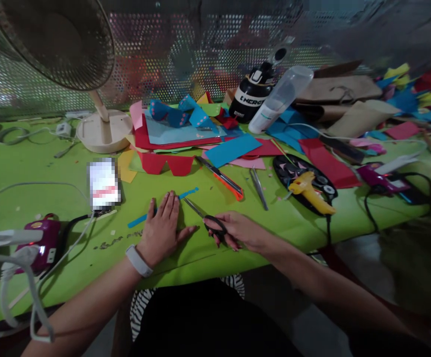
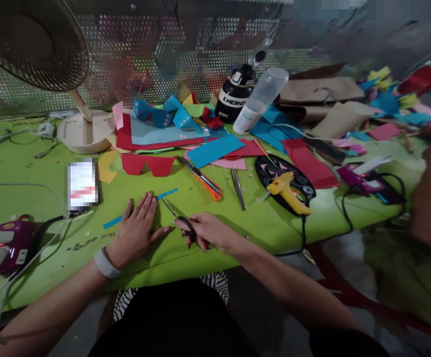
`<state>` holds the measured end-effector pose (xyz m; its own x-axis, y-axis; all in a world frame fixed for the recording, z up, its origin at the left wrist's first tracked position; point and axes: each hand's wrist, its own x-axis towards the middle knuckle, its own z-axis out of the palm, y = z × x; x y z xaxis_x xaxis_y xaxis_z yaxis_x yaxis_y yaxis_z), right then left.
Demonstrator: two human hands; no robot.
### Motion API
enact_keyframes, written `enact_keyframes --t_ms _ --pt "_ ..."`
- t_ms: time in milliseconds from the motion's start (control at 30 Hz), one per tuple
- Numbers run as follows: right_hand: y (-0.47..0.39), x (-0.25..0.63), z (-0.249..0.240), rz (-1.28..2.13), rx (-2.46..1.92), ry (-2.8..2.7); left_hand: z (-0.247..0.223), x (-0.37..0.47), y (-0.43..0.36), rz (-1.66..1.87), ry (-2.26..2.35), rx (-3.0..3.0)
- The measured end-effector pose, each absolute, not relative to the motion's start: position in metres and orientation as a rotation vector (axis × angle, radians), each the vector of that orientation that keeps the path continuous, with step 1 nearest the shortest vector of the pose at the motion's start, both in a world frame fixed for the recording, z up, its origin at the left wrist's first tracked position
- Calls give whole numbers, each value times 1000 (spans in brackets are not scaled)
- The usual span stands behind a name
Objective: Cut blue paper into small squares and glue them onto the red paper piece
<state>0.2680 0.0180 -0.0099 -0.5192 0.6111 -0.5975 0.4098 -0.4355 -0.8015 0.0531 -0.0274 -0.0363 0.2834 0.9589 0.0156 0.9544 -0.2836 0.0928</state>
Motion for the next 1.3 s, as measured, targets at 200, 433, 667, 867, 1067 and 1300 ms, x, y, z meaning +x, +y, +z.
enact_keyframes --t_ms 200,433,667,867,1067,1300 --pt "18 260 -10 2078 -1469 -1570 -37 53 -27 113 1829 2463" --pt "19 269 -10 2004 -1519 -1544 -36 54 -27 115 1851 2461" --pt "21 265 -6 2049 -1492 -1579 -33 54 -27 83 1836 2442" --pt "22 265 -8 2078 -1477 -1560 -34 53 -27 111 1832 2441" --pt "22 262 -9 2050 -1469 -1567 -35 53 -27 116 1834 2453" --pt "24 259 -12 2019 -1504 -1554 -34 53 -28 94 1842 2453"
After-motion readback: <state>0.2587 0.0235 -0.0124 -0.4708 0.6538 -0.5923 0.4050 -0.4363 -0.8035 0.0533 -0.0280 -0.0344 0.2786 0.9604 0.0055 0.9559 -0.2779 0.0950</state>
